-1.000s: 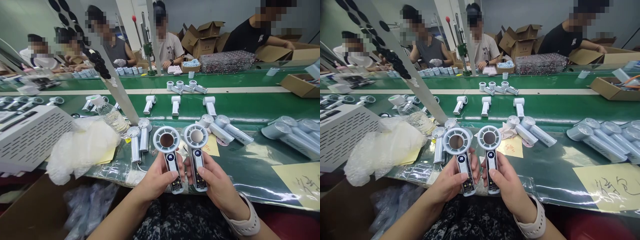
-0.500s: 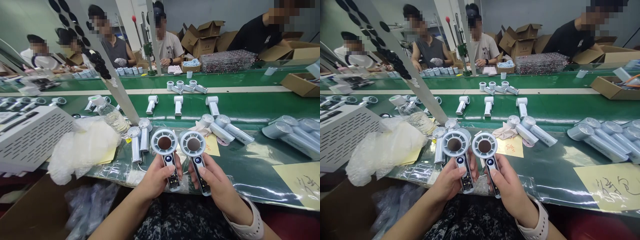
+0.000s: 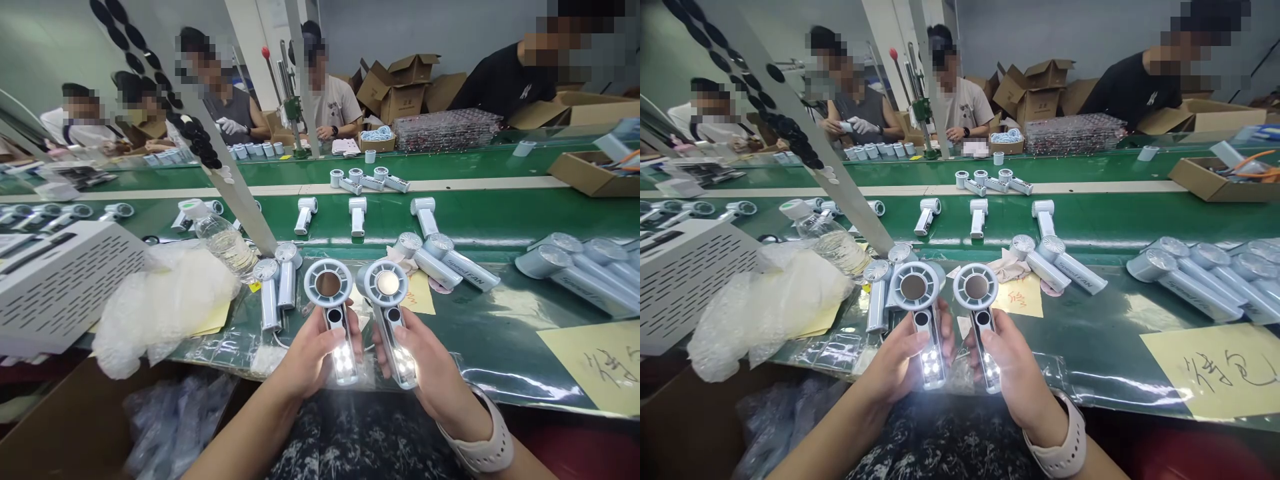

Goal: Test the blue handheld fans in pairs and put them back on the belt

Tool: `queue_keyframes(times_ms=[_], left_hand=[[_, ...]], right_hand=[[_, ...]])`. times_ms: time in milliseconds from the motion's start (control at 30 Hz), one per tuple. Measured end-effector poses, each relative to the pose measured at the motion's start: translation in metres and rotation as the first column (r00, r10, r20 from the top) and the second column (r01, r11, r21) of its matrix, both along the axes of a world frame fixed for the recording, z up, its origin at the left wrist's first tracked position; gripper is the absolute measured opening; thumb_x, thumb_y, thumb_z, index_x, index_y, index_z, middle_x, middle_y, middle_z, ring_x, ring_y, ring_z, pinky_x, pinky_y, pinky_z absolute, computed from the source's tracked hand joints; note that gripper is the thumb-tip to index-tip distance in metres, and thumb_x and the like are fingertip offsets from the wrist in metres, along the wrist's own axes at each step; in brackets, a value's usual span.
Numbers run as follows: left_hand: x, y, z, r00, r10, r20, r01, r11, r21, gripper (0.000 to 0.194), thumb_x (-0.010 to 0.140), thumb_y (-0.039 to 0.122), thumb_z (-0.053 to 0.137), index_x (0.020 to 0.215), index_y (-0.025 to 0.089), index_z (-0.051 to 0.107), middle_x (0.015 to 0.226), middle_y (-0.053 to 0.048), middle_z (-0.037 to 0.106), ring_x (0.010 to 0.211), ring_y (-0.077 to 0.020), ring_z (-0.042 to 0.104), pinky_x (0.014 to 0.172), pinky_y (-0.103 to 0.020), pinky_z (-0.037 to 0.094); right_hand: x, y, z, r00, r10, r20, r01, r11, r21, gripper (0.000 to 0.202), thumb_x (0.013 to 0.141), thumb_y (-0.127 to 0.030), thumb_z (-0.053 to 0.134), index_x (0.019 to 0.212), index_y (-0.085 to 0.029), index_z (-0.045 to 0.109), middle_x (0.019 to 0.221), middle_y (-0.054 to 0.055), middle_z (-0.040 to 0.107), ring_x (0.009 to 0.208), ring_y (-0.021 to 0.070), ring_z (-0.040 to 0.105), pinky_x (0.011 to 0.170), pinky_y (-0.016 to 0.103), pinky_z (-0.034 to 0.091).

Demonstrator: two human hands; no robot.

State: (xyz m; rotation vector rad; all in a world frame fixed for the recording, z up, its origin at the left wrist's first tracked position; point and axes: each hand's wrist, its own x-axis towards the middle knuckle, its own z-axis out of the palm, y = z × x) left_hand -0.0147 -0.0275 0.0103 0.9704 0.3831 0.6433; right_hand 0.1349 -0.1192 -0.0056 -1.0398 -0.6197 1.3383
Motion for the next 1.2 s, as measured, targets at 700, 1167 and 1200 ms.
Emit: queue_keyframes(times_ms=[700,1167,1200], left_hand=[[0.001,0.0,-0.008,0.976,0.136,-0.169,-0.131,0.99,0.045,0.042,0.086,0.054,0.061,0.107,0.021,0.047,0.083,-0.002,0.068,0.051,-0.0139,0.062,0.044,-0.023,0.044],[-0.009,-0.015,0.023,0.987,-0.018,-0.157,0.023,0.999,0.035,0.045,0.079,0.044,0.076,0.105,0.024,0.046,0.097,-0.003,0.069,0.082,-0.0187,0.07,0.068,-0.028,0.055],[-0.008,-0.015,0.023,0.99,-0.011,-0.142,0.016,0.999,0.035,0.047,0.078,0.043,0.077,0.108,0.024,0.047,0.098,-0.004,0.069,0.084,-0.0185,0.069,0.07,-0.027,0.055]], right_hand=[[-0.001,0.001,-0.004,0.987,-0.092,-0.132,0.087,0.995,-0.048,0.05,0.08,-0.067,0.065,0.074,-0.018,0.059,0.062,0.001,0.06,0.047,0.01,0.049,0.046,0.023,0.045],[0.006,-0.006,0.007,0.924,0.041,-0.38,-0.004,0.995,0.099,0.037,0.084,-0.056,0.069,0.103,-0.026,0.078,0.107,0.008,0.077,0.088,0.0232,0.072,0.081,0.038,0.059],[0.006,-0.006,0.007,0.931,0.03,-0.364,0.007,0.995,0.1,0.033,0.084,-0.053,0.07,0.102,-0.026,0.078,0.105,0.007,0.077,0.087,0.0233,0.072,0.081,0.038,0.059]])
